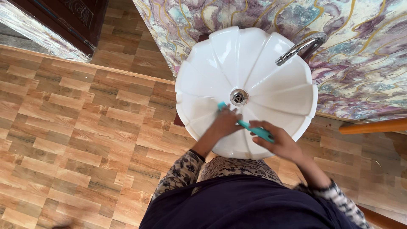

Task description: The person cleans a white petal-shaped sink using a blue scrub brush.

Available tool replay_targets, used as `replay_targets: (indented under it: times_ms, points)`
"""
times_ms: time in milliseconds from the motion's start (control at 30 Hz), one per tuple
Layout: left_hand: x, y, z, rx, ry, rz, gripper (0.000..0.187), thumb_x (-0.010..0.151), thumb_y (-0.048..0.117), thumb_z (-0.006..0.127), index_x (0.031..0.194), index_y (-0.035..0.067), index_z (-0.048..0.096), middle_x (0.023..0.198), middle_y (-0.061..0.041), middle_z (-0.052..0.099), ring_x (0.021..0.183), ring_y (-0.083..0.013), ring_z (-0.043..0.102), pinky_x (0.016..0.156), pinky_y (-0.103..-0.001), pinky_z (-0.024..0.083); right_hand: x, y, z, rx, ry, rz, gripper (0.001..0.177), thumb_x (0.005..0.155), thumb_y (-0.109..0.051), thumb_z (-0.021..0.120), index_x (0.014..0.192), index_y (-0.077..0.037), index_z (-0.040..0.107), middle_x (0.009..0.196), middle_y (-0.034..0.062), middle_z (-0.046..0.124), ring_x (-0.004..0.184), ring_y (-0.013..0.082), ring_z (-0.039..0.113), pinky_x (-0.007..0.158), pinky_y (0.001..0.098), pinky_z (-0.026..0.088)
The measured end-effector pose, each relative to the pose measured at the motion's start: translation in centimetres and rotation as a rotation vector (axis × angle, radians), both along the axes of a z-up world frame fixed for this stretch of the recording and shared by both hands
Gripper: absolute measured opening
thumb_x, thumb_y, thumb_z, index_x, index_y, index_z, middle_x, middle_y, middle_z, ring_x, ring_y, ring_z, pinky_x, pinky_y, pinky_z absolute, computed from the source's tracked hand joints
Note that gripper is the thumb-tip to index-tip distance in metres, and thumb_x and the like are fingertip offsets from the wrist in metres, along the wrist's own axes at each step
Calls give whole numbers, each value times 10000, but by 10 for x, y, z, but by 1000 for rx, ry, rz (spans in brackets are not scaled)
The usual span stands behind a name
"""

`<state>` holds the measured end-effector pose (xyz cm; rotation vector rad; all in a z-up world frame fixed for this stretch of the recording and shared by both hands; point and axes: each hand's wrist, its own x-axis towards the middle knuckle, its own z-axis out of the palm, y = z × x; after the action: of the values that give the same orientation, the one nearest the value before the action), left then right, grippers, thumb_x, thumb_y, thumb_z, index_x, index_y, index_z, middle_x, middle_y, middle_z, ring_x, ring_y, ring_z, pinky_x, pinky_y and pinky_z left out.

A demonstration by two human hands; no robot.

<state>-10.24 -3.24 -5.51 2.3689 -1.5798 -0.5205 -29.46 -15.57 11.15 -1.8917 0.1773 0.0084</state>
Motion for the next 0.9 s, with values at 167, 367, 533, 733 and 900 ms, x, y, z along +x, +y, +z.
replay_targets:
  times_ms: [167, 367, 533, 733, 900]
  points:
    - [-64, -25, -15, -267, 344, -65, 342, 995, 451, 623, 1133, 155, 723, 1477, -287, 508, 1380, -588, 382, 1128, -606, 272, -20, 17, 32, -337, 14, -112, 196, 875, -228, 736, 1009, -86, 756, 946, 98, 816, 744, 199, 767, 700, 327, 613]
    - [7, -24, -33, -167, 108, -48, 242, 924, 362, 639, 1065, 199, 751, 1502, -118, 625, 1495, -357, 498, 1244, -466, 420, 30, 38, 8, -690, -383, -34, 219, 865, -273, 702, 949, -71, 716, 1095, 203, 752, 851, 375, 717, 808, 456, 572]
    - [12, -32, -44, -408, 365, -141, 497, 855, 320, 717, 1308, 126, 649, 1564, -172, 446, 1485, -384, 345, 1178, -490, 342, 48, 41, 16, -774, -207, 41, 229, 856, -315, 690, 882, -88, 702, 849, 158, 729, 804, 366, 704, 729, 482, 570]
    - [-15, -45, -42, -383, 404, 5, 693, 879, 250, 664, 1514, 79, 449, 1597, -209, 386, 1483, -366, 332, 1185, -457, 329, 35, 1, 23, -857, 109, 128, 245, 893, -347, 640, 843, -108, 659, 822, 136, 719, 812, 329, 696, 723, 465, 568]
    - [31, -24, -36, -221, -252, 345, 764, 823, 212, 664, 1502, -18, 399, 1566, -300, 333, 1475, -440, 298, 1193, -539, 275, 58, -2, -4, -855, -179, 155, 219, 860, -267, 647, 864, -48, 637, 941, 204, 685, 796, 374, 677, 699, 491, 553]
